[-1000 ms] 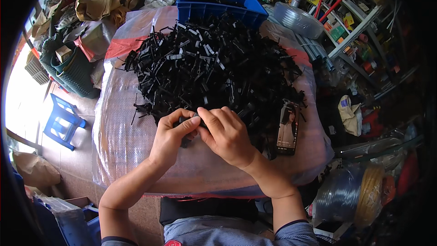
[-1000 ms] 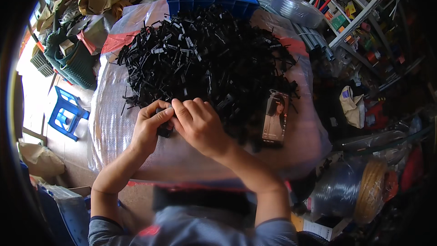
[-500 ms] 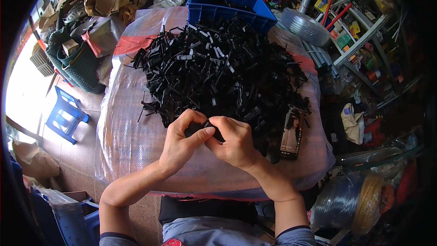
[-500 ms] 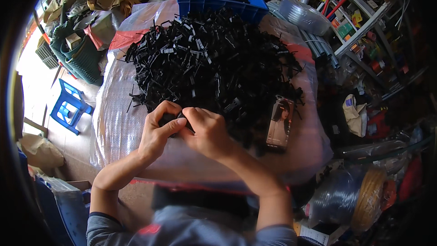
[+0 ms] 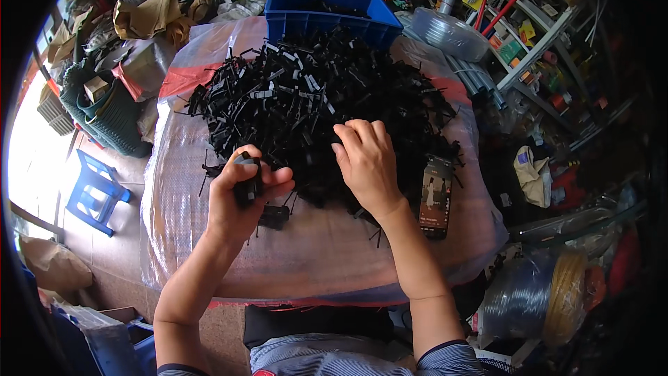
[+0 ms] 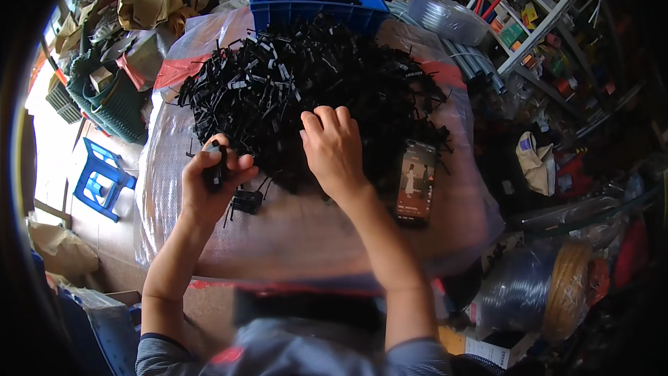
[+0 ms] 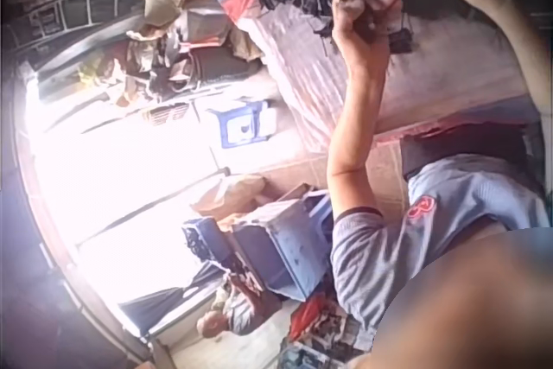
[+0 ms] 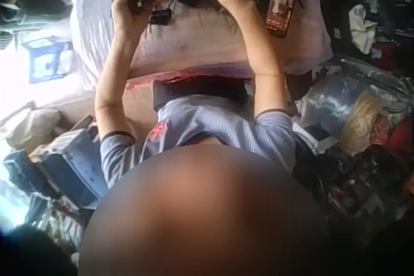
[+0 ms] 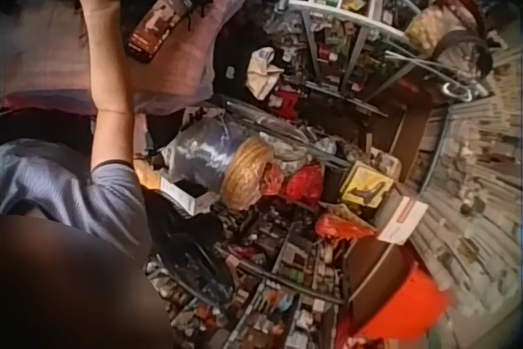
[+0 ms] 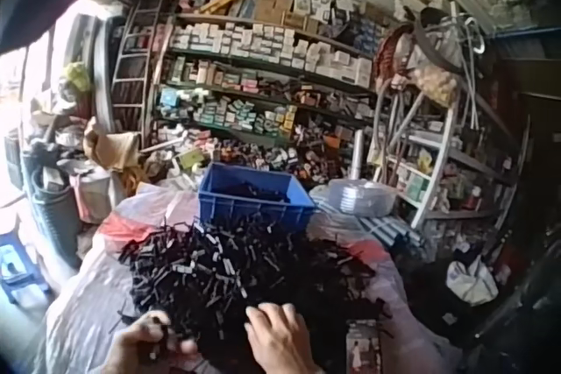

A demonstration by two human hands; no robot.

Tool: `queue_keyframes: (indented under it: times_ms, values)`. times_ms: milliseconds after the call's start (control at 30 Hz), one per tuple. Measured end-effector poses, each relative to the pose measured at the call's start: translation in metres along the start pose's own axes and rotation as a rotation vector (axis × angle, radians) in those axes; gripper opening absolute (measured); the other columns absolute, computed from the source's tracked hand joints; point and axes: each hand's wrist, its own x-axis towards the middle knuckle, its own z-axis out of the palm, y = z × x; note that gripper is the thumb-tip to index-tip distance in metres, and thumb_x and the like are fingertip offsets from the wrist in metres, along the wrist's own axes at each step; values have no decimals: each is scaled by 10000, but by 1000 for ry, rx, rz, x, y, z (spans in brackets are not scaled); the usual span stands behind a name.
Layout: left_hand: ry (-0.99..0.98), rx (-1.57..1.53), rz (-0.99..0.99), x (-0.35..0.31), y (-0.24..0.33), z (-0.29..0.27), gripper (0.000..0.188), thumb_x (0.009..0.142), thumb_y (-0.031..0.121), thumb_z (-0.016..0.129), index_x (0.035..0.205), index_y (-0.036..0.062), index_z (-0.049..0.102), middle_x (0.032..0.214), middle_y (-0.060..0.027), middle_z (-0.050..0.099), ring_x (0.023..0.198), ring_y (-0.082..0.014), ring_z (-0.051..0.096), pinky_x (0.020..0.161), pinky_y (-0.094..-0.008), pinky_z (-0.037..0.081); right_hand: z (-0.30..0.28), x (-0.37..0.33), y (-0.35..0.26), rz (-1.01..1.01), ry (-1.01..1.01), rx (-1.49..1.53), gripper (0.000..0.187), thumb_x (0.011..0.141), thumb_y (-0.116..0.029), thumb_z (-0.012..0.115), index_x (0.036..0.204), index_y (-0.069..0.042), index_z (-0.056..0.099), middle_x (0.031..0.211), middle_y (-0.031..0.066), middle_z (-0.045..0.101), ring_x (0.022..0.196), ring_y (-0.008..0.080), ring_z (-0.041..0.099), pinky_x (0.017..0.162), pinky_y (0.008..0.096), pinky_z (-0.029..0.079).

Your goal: The person is untangling and assembling bundles of black wire harnesses with plastic connectors.

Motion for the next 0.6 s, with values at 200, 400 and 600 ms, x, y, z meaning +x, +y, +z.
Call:
queue_keyframes:
  times_ms: [200, 400, 600]
  values:
    - [-124, -84, -170, -1, -4, -10, 371, 777, 10, 491, 1139, 88, 506, 1032, -115, 601, 822, -223, 610, 542, -289, 495, -8, -1, -11, -12, 107, 275, 190, 733, -10, 666, 915, -53, 631, 923, 66, 598, 836, 233, 540, 727, 320, 450]
    - [-152, 308, -155, -13, -17, 5, 386, 712, -20, 638, 1071, 80, 541, 819, -29, 524, 686, -127, 526, 502, -239, 438, -16, -3, -21, 118, 267, 560, 83, 834, -17, 609, 915, -3, 601, 885, 90, 632, 726, 151, 573, 680, 248, 469]
    - [-156, 765, -3, -30, -20, 19, 272, 796, 119, 703, 1019, 50, 566, 725, 42, 536, 580, -27, 469, 484, -179, 359, -11, -10, -42, 108, 221, 639, 162, 828, -18, 625, 982, 4, 582, 780, 44, 578, 619, 84, 514, 587, 205, 435]
